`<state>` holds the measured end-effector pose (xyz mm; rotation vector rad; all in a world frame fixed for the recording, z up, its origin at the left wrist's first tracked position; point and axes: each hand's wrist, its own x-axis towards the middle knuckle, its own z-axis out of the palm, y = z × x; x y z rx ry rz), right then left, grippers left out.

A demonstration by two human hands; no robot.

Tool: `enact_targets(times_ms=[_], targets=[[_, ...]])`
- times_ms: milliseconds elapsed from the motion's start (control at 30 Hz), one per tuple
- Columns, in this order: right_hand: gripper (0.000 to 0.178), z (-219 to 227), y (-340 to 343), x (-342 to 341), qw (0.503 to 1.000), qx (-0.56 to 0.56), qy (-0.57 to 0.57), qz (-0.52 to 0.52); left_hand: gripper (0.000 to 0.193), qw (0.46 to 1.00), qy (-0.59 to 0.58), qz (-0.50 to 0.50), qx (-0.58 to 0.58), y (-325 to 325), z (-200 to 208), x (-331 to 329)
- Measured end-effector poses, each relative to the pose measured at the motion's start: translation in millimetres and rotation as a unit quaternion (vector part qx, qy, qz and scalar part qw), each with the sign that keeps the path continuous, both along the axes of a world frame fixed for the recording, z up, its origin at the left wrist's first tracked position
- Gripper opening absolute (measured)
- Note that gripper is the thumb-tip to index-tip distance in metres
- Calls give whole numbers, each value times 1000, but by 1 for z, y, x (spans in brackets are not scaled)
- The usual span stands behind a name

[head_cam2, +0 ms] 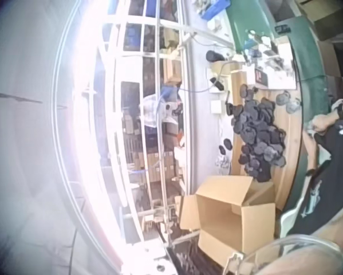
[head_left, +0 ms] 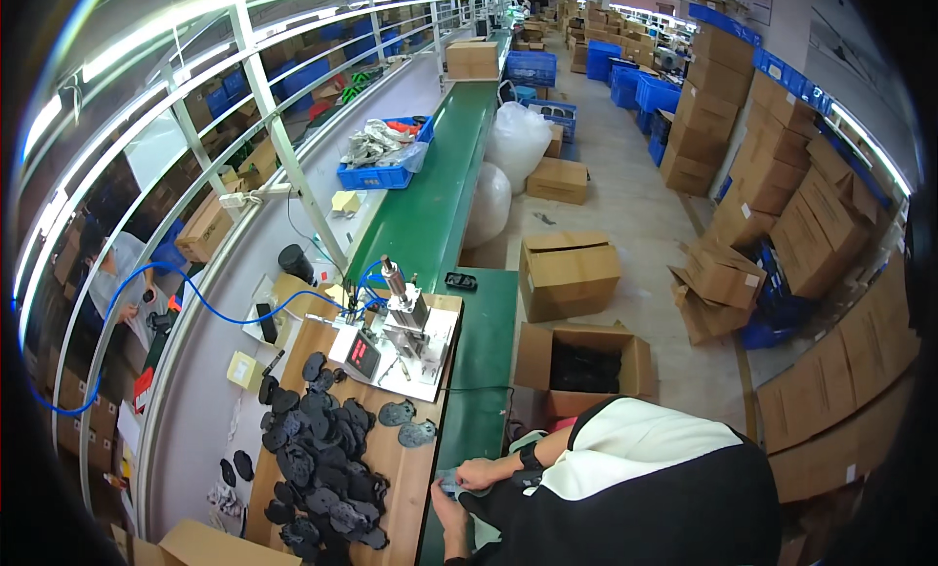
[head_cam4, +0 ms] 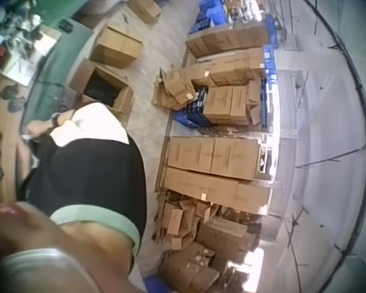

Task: Assembling small electronic components using a pneumatic press machine and manual assembly.

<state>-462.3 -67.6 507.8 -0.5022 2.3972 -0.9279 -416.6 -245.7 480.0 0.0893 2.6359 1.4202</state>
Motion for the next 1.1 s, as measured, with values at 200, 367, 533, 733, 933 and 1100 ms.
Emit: enact_targets(times_ms=[200, 367, 533, 733, 933, 1100], targets=[[29, 13, 0, 0, 1000, 8, 5, 28, 78, 986, -50, 42, 155, 3, -4, 0], [27, 10, -1, 1, 999, -15, 29, 26, 72, 984, -28, 64, 165, 3, -10, 7], [27, 8, -3, -1, 998, -36, 38, 21, 46, 997, 52, 62, -12, 0, 0, 3], [30, 10, -6, -4, 998, -51, 37, 28, 37, 997, 59, 58, -1, 3, 1, 1], [41, 10, -6, -8, 997, -17, 9, 74, 25, 990, 72, 23, -116, -2, 0, -1], [45, 1, -2, -11, 993, -6, 44, 105, 20, 980, 93, -6, -174, 0, 9, -3]])
